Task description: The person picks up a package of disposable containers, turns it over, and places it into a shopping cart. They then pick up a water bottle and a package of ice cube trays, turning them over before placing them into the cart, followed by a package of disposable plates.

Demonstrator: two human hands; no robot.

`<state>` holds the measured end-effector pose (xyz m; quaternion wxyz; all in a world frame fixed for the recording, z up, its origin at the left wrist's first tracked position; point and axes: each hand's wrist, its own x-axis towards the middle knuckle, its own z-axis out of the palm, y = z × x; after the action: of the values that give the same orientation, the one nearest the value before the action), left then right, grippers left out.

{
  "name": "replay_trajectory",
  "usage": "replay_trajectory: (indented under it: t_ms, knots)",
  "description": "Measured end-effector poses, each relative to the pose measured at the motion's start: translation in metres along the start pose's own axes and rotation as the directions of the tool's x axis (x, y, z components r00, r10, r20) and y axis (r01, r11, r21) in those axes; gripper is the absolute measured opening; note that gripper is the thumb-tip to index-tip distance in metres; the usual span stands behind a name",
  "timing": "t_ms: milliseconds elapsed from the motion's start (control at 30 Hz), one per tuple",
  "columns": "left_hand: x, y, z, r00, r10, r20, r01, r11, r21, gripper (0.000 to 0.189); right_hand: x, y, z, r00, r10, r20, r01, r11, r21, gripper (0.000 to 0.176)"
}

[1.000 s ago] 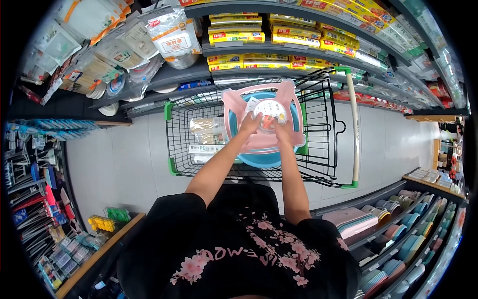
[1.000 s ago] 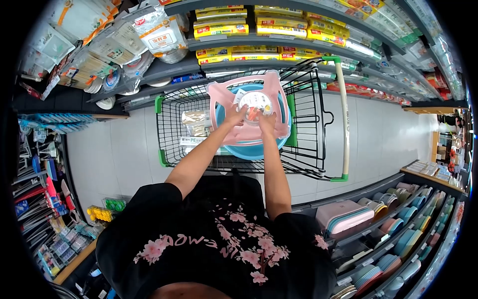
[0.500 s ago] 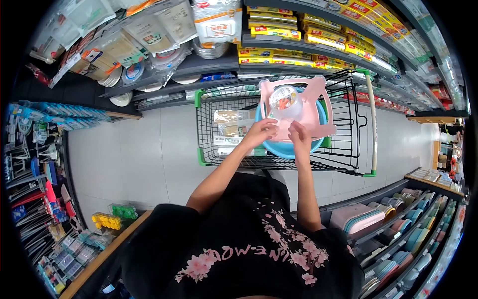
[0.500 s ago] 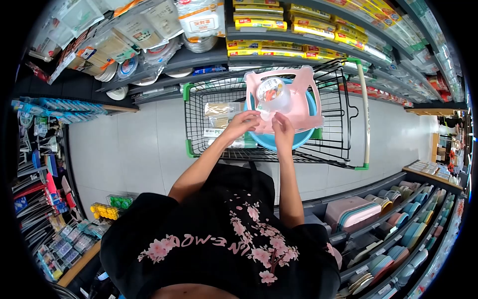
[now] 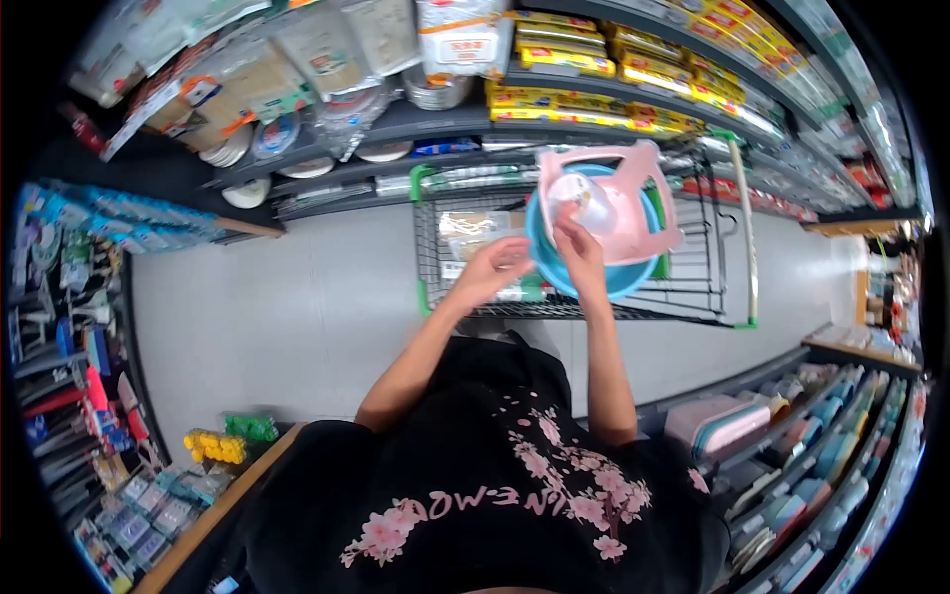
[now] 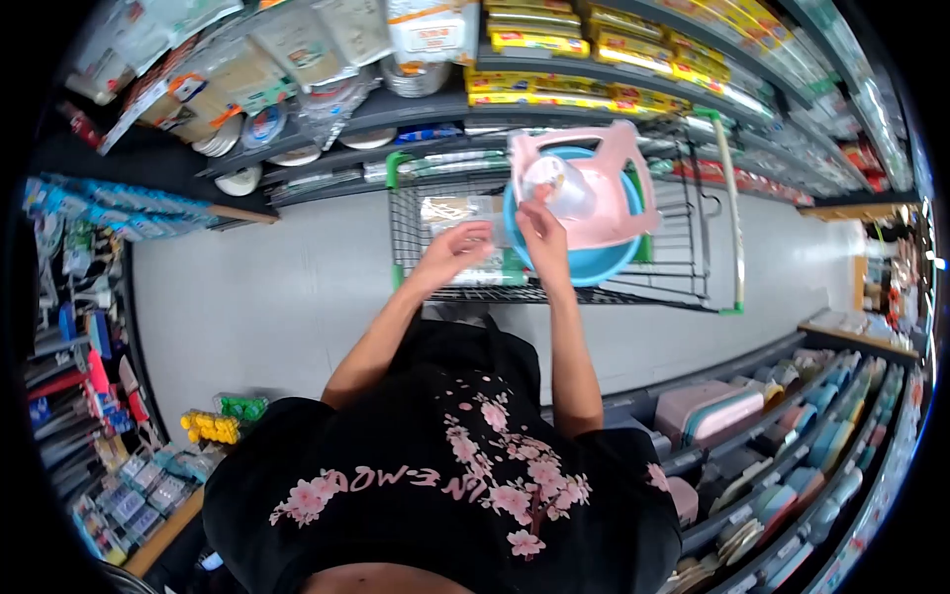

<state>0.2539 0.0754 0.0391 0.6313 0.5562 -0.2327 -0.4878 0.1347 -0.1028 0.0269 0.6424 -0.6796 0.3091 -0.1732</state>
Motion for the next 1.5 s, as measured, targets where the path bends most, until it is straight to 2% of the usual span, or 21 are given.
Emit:
replay_trajectory:
  t_ms: [67,133,167,200,233,300,333,367,400,433,467,500,600,700,800,900,1000,1067,1133,1233,1500]
  knots:
    - [-0.023,0.025,0.003,0.996,0.07,0.047,-0.065,0.993,-0.103,0.069,-0.028,-0.045,0.016,0.974,0.052,0.221,-0.091,0.981,0.171,0.046]
    - [-0.046,0.055,0.002,0.987,0.104,0.126,-0.099,0.994,-0.045,0.091,-0.05,-0.066,0.026,0.918,-0.05,0.394,-0.046,0.972,0.229,0.072]
    - [-0.054,0.062,0.001,0.974,0.155,0.164,-0.15,0.988,-0.042,0.099,-0.061,-0.07,0.031,0.899,-0.103,0.425,-0.03,0.955,0.295,0.085]
    - [-0.059,0.067,0.001,0.957,0.203,0.207,-0.199,0.979,-0.042,0.106,-0.069,-0.076,0.036,0.881,-0.153,0.447,-0.019,0.934,0.356,0.1]
    - [-0.063,0.072,0.0,0.948,0.2,0.248,-0.201,0.979,-0.022,0.12,-0.075,-0.087,0.041,0.871,-0.156,0.465,-0.026,0.932,0.361,0.1]
    - [-0.076,0.09,0.0,0.941,0.241,0.237,-0.241,0.97,-0.032,0.125,-0.088,-0.109,0.045,0.896,-0.184,0.403,0.005,0.914,0.406,0.131]
    - [-0.081,0.096,0.001,0.927,0.284,0.244,-0.282,0.958,-0.047,0.13,-0.093,-0.115,0.045,0.891,-0.184,0.415,0.0,0.914,0.406,0.131]
    - [-0.083,0.101,-0.001,0.921,0.282,0.27,-0.285,0.958,-0.029,0.138,-0.096,-0.119,0.043,0.901,-0.192,0.388,0.031,0.923,0.384,0.14]
    - [-0.085,0.105,0.001,0.921,0.286,0.264,-0.289,0.957,-0.025,0.138,-0.1,-0.124,0.042,0.912,-0.203,0.358,0.065,0.93,0.361,0.15]
    - [-0.086,0.111,0.006,0.887,0.33,0.322,-0.367,0.928,0.061,0.14,-0.105,-0.13,0.042,0.904,-0.19,0.383,0.045,0.933,0.358,0.156]
    - [-0.087,0.117,0.011,0.848,0.366,0.383,-0.445,0.884,0.141,0.142,-0.109,-0.134,0.042,0.902,-0.194,0.386,0.048,0.933,0.358,0.156]
    - [-0.09,0.123,0.016,0.867,0.31,0.391,-0.381,0.917,0.117,0.146,-0.113,-0.137,0.042,0.9,-0.224,0.375,0.087,0.933,0.348,0.157]
    - [-0.089,0.133,0.024,0.831,0.349,0.434,-0.456,0.873,0.171,0.146,-0.122,-0.138,0.03,0.9,-0.27,0.343,0.146,0.927,0.347,0.16]
    - [-0.093,0.132,0.051,0.793,0.331,0.512,-0.472,0.864,0.173,0.146,-0.135,-0.136,0.014,0.9,-0.31,0.308,0.204,0.921,0.332,0.164]
    - [-0.092,0.127,0.074,0.786,0.334,0.52,-0.467,0.872,0.147,0.144,-0.152,-0.137,-0.014,0.914,-0.323,0.245,0.243,0.92,0.306,0.165]
    - [-0.093,0.116,0.115,0.732,0.353,0.582,-0.52,0.842,0.143,0.144,-0.174,-0.132,-0.041,0.906,-0.341,0.25,0.258,0.914,0.313,0.166]
    - [-0.096,0.112,0.154,0.726,0.31,0.614,-0.524,0.828,0.201,0.147,-0.198,-0.121,-0.083,0.902,-0.374,0.216,0.298,0.901,0.316,0.167]
    - [-0.099,0.097,0.183,0.714,0.318,0.623,-0.522,0.836,0.171,0.147,-0.217,-0.117,-0.105,0.9,-0.381,0.212,0.305,0.898,0.318,0.167]
    - [-0.105,0.087,0.207,0.711,0.328,0.622,-0.516,0.844,0.146,0.147,-0.232,-0.111,-0.126,0.896,-0.387,0.22,0.307,0.895,0.324,0.167]
    - [-0.116,0.078,0.235,0.716,0.326,0.617,-0.563,0.792,0.236,0.145,-0.25,-0.101,-0.153,0.88,-0.397,0.26,0.307,0.894,0.327,0.167]
    - [-0.159,0.051,0.277,0.811,0.338,0.478,-0.509,0.81,0.292,0.146,-0.276,-0.078,-0.185,0.834,-0.397,0.384,0.245,0.888,0.388,0.167]
